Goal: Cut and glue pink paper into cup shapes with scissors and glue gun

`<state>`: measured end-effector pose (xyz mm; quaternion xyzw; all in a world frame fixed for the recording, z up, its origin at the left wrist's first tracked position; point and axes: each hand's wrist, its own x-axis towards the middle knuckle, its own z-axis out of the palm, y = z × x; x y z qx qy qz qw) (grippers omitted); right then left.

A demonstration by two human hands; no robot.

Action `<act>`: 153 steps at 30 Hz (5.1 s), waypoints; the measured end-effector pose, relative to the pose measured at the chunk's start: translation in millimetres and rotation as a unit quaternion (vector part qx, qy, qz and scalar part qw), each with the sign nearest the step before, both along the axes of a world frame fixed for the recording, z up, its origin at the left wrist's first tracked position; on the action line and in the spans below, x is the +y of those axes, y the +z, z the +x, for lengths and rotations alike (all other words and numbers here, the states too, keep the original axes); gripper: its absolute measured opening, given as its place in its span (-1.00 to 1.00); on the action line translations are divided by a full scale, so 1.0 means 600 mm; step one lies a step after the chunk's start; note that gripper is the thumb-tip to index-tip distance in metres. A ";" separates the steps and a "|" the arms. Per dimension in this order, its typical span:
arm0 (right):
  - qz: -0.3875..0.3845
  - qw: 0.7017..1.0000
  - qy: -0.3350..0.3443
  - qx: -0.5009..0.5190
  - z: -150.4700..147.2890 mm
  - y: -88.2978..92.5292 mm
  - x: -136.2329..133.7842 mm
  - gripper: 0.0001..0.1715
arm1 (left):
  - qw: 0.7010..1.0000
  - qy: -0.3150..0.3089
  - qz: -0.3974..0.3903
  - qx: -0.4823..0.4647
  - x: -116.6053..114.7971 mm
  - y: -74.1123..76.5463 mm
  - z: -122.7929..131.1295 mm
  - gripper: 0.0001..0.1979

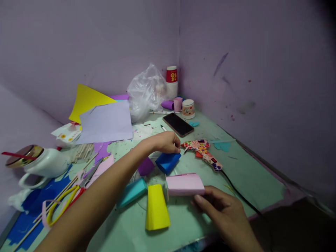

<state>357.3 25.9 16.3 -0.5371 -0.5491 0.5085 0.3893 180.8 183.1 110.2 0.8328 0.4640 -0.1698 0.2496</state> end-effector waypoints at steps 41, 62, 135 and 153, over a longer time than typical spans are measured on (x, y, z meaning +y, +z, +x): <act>0.488 0.557 0.558 -0.373 -0.093 0.112 0.269 -0.23 | 0.625 0.550 0.459 -0.310 -0.337 -0.104 -0.233 -0.83; 0.442 0.634 0.405 -0.489 -0.083 0.136 0.244 -0.79 | 0.635 0.569 0.434 -0.292 -0.341 -0.097 -0.227 -0.85; 0.209 0.976 0.055 0.003 -0.068 0.198 0.146 -0.43 | 0.790 0.033 0.582 -0.193 -0.350 -0.092 -0.071 -0.76; 0.026 0.988 0.099 0.113 -0.111 0.069 0.171 -0.34 | 0.837 0.023 0.547 0.022 -0.155 -0.073 -0.179 -0.60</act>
